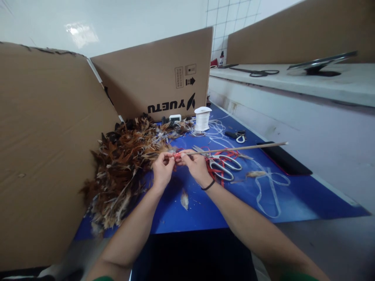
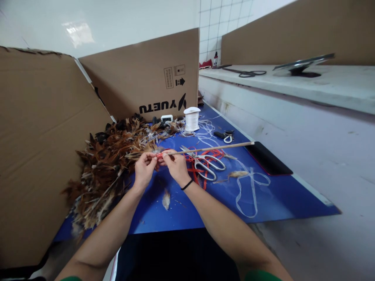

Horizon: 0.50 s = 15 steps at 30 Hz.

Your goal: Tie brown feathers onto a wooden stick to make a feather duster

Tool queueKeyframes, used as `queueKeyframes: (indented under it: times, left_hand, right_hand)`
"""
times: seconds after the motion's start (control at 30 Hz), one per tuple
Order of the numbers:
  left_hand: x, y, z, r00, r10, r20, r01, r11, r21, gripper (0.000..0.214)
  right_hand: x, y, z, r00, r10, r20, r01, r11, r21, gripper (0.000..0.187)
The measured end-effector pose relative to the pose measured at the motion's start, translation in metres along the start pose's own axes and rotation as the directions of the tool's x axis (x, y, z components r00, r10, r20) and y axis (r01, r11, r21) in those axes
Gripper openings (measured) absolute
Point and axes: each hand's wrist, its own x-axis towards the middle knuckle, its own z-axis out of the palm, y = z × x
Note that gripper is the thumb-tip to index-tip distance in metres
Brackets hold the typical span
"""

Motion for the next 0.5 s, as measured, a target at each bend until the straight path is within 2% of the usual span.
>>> queueKeyframes:
  times: [0.3, 0.4, 0.5]
  left_hand:
    - [-0.0021, 0.0021, -0.0028, 0.989, 0.148, 0.01, -0.146, 0.965, 0.216, 0.015]
    - [-0.0014, 0.0039, -0.0054, 0.965, 0.261, 0.029, -0.256, 0.909, 0.33, 0.013]
    - [0.0005, 0.0092, -0.0079, 0.926, 0.373, 0.067, -0.359, 0.806, 0.471, 0.016]
  right_hand:
    - [0.0, -0.001, -0.0006, 1.0, 0.028, 0.008, -0.028, 0.998, 0.05, 0.025]
    - [0.0002, -0.0023, -0.001, 0.999, 0.039, 0.004, -0.039, 0.998, 0.047, 0.026]
    - [0.0011, -0.005, -0.0023, 0.999, 0.03, 0.015, -0.03, 0.999, 0.032, 0.026]
